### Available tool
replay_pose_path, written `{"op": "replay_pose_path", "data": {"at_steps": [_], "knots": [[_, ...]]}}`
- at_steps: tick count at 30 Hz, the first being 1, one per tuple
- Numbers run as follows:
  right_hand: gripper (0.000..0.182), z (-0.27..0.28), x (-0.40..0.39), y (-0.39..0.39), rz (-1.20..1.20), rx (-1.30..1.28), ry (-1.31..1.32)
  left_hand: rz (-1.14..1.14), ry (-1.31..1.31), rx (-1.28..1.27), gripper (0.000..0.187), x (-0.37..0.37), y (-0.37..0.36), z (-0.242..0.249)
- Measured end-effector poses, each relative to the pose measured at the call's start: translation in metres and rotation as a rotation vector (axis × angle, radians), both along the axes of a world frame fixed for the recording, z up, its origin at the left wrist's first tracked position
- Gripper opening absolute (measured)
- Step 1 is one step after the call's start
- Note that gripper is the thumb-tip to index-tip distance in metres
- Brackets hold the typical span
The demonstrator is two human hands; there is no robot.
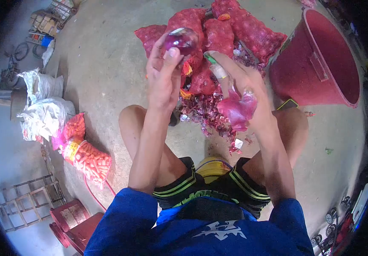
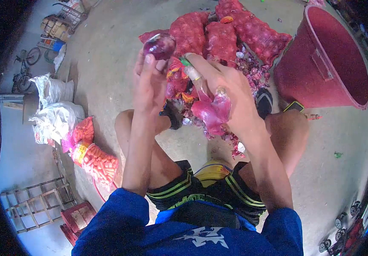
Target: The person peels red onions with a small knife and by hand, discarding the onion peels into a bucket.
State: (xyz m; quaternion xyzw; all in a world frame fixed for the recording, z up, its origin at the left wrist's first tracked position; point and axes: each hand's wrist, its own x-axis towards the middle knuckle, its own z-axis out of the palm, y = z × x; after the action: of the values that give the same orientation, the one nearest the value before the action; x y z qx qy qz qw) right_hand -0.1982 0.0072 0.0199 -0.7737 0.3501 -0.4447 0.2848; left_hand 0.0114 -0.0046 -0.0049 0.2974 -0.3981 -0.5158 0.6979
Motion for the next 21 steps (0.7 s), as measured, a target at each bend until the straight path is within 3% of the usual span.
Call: {"op": "replay_pose_path", "data": {"at_steps": [3, 5, 6, 8, 9, 10, 11, 12, 14, 16, 19, 21], "knots": [[0.064, -0.014, -0.008, -0.007, 0.012, -0.044, 0.016, -0.052, 0.043, 0.082, 0.053, 0.007, -0.005, -0.007], [0.067, -0.023, -0.021, -0.012, 0.071, 0.038, 0.1, -0.084, 0.331, 0.205, 0.057, 0.013, -0.004, 0.0], [0.067, -0.024, -0.026, -0.015, 0.075, 0.034, 0.095, -0.08, 0.325, 0.201, 0.057, 0.018, -0.004, 0.001], [0.053, -0.022, -0.035, -0.019, 0.063, 0.475, -0.09, -0.222, 0.368, 0.163, 0.057, 0.024, -0.003, 0.0], [0.043, -0.008, -0.037, -0.016, 0.029, 0.198, 0.066, -0.219, 0.372, 0.163, 0.057, 0.026, -0.003, -0.003], [0.043, -0.014, -0.037, -0.018, 0.029, 0.199, 0.069, -0.341, 0.44, 0.137, 0.059, 0.028, -0.004, -0.006], [0.042, -0.026, -0.039, -0.02, 0.041, 0.265, -0.111, -0.464, 0.508, 0.112, 0.061, 0.029, -0.004, -0.009], [0.04, -0.033, -0.037, -0.02, 0.051, 0.327, -0.294, -0.468, 0.51, 0.114, 0.061, 0.028, -0.004, -0.009], [0.042, -0.037, -0.038, -0.019, -0.019, 0.175, -0.284, -0.468, 0.403, 0.119, 0.059, 0.026, -0.004, -0.007], [0.039, -0.01, -0.041, -0.018, 0.221, 0.595, -0.313, -0.452, 0.374, 0.136, 0.059, 0.022, -0.003, -0.004], [0.042, 0.002, -0.023, -0.009, 0.275, 0.788, -0.429, -0.388, 0.326, 0.17, 0.058, 0.012, -0.001, 0.002], [0.042, 0.007, -0.017, -0.008, 0.242, 0.759, -0.364, -0.337, 0.306, 0.19, 0.058, 0.009, 0.0, 0.004]]}}
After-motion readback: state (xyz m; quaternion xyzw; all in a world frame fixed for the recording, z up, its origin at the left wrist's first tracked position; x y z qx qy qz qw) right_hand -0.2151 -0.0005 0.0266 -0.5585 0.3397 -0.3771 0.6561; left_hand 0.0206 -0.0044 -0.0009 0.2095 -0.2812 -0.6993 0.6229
